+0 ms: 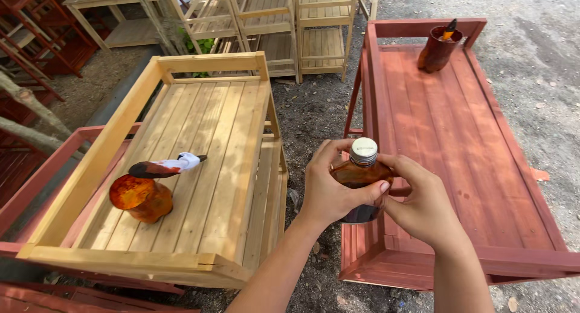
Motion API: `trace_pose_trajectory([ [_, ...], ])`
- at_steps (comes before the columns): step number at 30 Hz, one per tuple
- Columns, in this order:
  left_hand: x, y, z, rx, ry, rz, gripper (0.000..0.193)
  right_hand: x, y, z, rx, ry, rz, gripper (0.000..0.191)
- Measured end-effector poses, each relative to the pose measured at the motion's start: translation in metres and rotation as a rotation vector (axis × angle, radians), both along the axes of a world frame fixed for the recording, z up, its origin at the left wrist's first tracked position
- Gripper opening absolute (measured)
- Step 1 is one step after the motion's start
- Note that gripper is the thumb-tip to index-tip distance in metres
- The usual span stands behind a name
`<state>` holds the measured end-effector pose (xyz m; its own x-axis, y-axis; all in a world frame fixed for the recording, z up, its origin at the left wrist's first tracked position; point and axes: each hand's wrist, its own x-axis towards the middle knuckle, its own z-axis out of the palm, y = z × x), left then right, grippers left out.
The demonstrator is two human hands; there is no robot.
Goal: The person opens a bottle of wood stain and pours it into a small container, then repositions a red wooden chair-like frame on the ground. They hold the container in one hand and use a brush to apply stain to the frame's rails and slats, working around the piece.
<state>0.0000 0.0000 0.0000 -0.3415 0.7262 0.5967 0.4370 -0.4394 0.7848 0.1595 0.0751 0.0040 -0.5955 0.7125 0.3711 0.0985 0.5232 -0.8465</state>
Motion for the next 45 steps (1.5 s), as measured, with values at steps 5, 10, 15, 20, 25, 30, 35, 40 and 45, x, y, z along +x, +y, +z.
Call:
trace_pose_trajectory([
  [5,0.064,0.066,-0.026,-0.107,-0.052,-0.135,0.076,0.086,0.051,-0.022,-0.003,-0.054,-0.226,0.053],
  [10,0.089,0.094,-0.072,-0.344,0.006,-0.158,0.052,0.12,0.077,-0.068,0.15,-0.212,-0.419,0.063],
  [15,0.11,0.112,-0.119,-0.346,-0.025,-0.128,0.047,0.132,0.097,-0.13,-0.018,-0.216,-0.443,0.06],
  [20,0.112,0.112,-0.132,-0.402,0.005,-0.114,0.045,0.142,0.108,-0.153,-0.125,-0.236,-0.39,0.064],
  [25,0.108,0.09,-0.12,-0.365,0.075,-0.063,0.052,0.152,0.103,-0.109,0.063,-0.438,-0.388,0.09],
  [30,0.071,0.041,-0.098,-0.299,-0.024,0.095,0.044,0.115,0.06,-0.065,0.255,0.087,-0.493,0.022],
  [35,-0.004,-0.026,-0.07,-0.195,-0.027,0.347,0.037,-0.006,0.007,-0.052,-0.038,0.325,-0.208,0.008],
  [40,-0.087,-0.124,-0.044,-0.141,-0.024,0.701,0.034,-0.148,-0.084,-0.047,-0.04,0.16,0.261,0.016],
  [45,-0.132,-0.228,-0.03,-0.263,-0.025,1.035,0.038,-0.233,-0.161,-0.04,0.044,0.17,0.584,0.017],
])
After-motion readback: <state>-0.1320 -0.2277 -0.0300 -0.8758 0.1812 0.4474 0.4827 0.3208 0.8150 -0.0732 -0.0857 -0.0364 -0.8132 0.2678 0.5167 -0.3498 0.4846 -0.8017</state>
